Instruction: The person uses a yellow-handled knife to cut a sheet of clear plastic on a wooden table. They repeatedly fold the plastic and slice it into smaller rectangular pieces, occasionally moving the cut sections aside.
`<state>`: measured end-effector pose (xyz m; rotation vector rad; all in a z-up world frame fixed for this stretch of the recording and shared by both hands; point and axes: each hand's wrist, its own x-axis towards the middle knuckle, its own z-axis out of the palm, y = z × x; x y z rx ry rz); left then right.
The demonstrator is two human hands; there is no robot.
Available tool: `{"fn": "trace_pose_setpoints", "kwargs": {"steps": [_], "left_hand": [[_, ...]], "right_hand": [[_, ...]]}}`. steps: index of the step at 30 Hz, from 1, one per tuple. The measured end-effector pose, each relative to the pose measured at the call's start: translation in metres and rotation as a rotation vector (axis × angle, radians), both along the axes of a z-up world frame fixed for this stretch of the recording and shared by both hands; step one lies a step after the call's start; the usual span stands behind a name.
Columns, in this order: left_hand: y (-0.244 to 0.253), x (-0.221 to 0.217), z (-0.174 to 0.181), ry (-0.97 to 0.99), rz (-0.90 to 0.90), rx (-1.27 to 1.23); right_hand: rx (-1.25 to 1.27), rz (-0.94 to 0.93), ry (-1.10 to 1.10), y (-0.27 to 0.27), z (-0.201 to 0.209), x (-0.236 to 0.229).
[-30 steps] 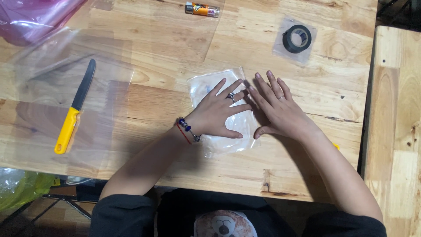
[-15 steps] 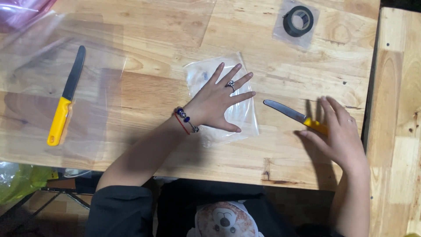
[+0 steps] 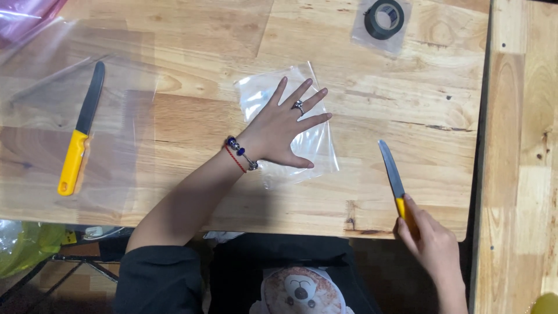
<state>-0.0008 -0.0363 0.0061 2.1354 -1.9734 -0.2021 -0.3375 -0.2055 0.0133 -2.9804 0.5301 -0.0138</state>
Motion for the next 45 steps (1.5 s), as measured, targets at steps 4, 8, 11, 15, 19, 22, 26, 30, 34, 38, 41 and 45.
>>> {"fn": "trace_pose_setpoints", "kwargs": {"steps": [4, 8, 11, 15, 19, 22, 26, 30, 34, 38, 41, 45], "left_hand": [[-0.001, 0.001, 0.000, 0.035, -0.008, 0.012], [-0.001, -0.001, -0.004, 0.014, -0.007, -0.003], [-0.001, 0.000, -0.003, 0.019, -0.010, -0.019], [-0.001, -0.001, -0.001, 0.028, -0.009, -0.009], [-0.001, 0.000, -0.003, 0.019, -0.012, -0.019], [-0.001, 0.000, -0.003, 0.035, -0.012, -0.036], [-0.001, 0.000, -0.002, 0.023, -0.011, -0.008], [-0.001, 0.000, -0.006, 0.001, -0.013, -0.039], [-0.001, 0.000, -0.005, 0.031, -0.011, -0.036], [-0.001, 0.000, 0.008, 0.020, 0.013, 0.058], [-0.002, 0.000, 0.012, 0.048, 0.026, 0.137], [-0.002, 0.001, 0.012, 0.017, 0.011, 0.146]], "right_hand": [[0.058, 0.099, -0.081, 0.020, 0.015, -0.018], [0.260, 0.284, -0.168, 0.044, 0.026, -0.017], [0.239, 0.347, -0.173, 0.053, 0.026, -0.006], [0.187, 0.373, -0.164, 0.051, 0.016, 0.001], [0.141, 0.368, -0.154, 0.051, 0.011, 0.013], [0.131, 0.364, -0.181, 0.052, 0.005, 0.024], [0.053, 0.370, -0.253, 0.060, 0.008, 0.044], [-0.073, 0.384, -0.278, 0.068, 0.015, 0.069], [-0.105, 0.401, -0.264, 0.067, 0.017, 0.087], [-0.151, 0.340, -0.206, 0.060, 0.010, 0.091], [-0.101, 0.305, -0.142, 0.056, 0.006, 0.090], [-0.058, 0.257, -0.178, 0.058, 0.006, 0.091]]}}
